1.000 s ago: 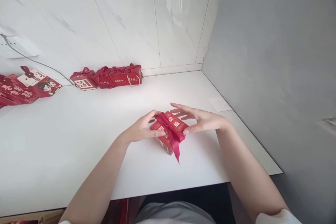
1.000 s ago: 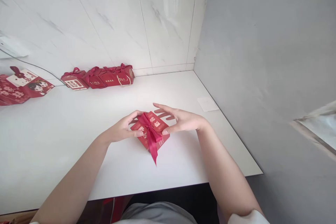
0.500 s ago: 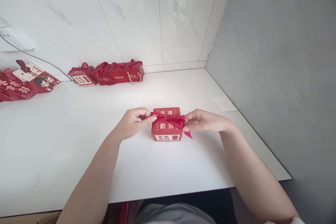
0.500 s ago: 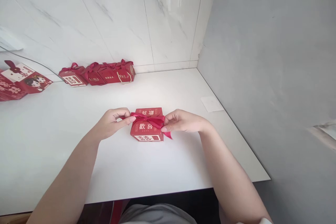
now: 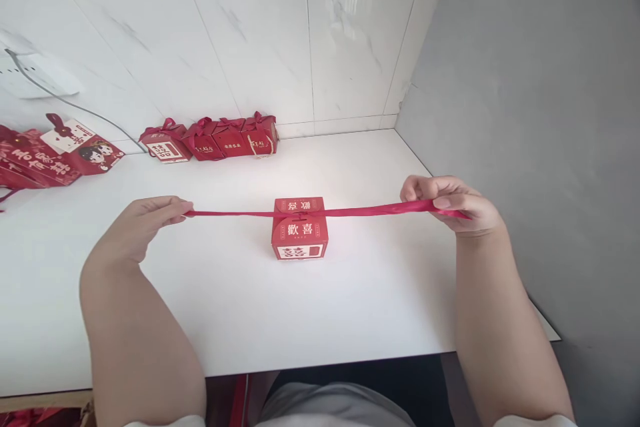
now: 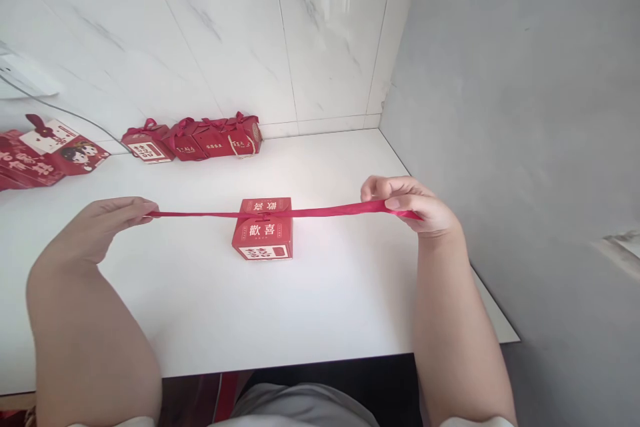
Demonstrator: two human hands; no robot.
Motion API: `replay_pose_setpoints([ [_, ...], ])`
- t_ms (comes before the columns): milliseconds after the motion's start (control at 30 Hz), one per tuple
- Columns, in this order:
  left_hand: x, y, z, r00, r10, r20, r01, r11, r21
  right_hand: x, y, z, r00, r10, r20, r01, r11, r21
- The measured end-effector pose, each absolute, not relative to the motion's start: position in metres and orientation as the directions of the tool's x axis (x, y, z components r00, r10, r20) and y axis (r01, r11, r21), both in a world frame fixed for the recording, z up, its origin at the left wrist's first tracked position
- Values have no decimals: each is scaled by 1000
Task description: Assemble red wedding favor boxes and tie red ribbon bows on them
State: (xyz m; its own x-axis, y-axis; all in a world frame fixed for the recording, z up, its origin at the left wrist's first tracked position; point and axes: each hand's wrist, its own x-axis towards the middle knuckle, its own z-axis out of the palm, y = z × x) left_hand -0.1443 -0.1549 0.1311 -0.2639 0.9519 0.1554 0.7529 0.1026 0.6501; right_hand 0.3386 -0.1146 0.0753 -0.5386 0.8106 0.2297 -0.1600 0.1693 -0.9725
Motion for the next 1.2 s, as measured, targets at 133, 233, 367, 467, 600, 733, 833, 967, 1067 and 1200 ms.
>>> replay_pose_setpoints([
  [133,-146,-156,135,-354,933,72,739,232,632,326,-110,69,-480,816,324,-321,180,-930],
  [233,-129,-148,138,-315,949,20,746,235,623,310,-108,66,-537,777,328,-398,110,-911],
  [367,-84,-142,131,-65,995,81,754,-4,657,278,-111,67,-445,857,260,-260,153,-953],
  [467,-53,-144,123,132,991,-38,747,-74,661,247,-125,70,-357,892,278,30,309,-951],
  [600,-38,-149,118,209,961,-182,721,-26,693,213,-151,72,-403,833,378,342,521,-782],
  [733,-41,-147,116,264,923,-279,689,21,724,202,-163,69,-416,761,498,623,637,-454],
  [833,-42,-145,115,316,902,-296,676,5,737,205,-161,68,-399,752,524,679,626,-382],
  [967,-41,-147,112,343,891,-297,703,-34,710,215,-158,77,-353,859,370,557,511,-655],
  [1067,-42,-147,113,399,860,-319,710,-70,700,224,-154,85,-402,908,121,332,268,-904],
  [1200,-42,-146,115,552,762,-337,589,-70,805,235,-145,90,-581,806,-111,88,-74,-993],
])
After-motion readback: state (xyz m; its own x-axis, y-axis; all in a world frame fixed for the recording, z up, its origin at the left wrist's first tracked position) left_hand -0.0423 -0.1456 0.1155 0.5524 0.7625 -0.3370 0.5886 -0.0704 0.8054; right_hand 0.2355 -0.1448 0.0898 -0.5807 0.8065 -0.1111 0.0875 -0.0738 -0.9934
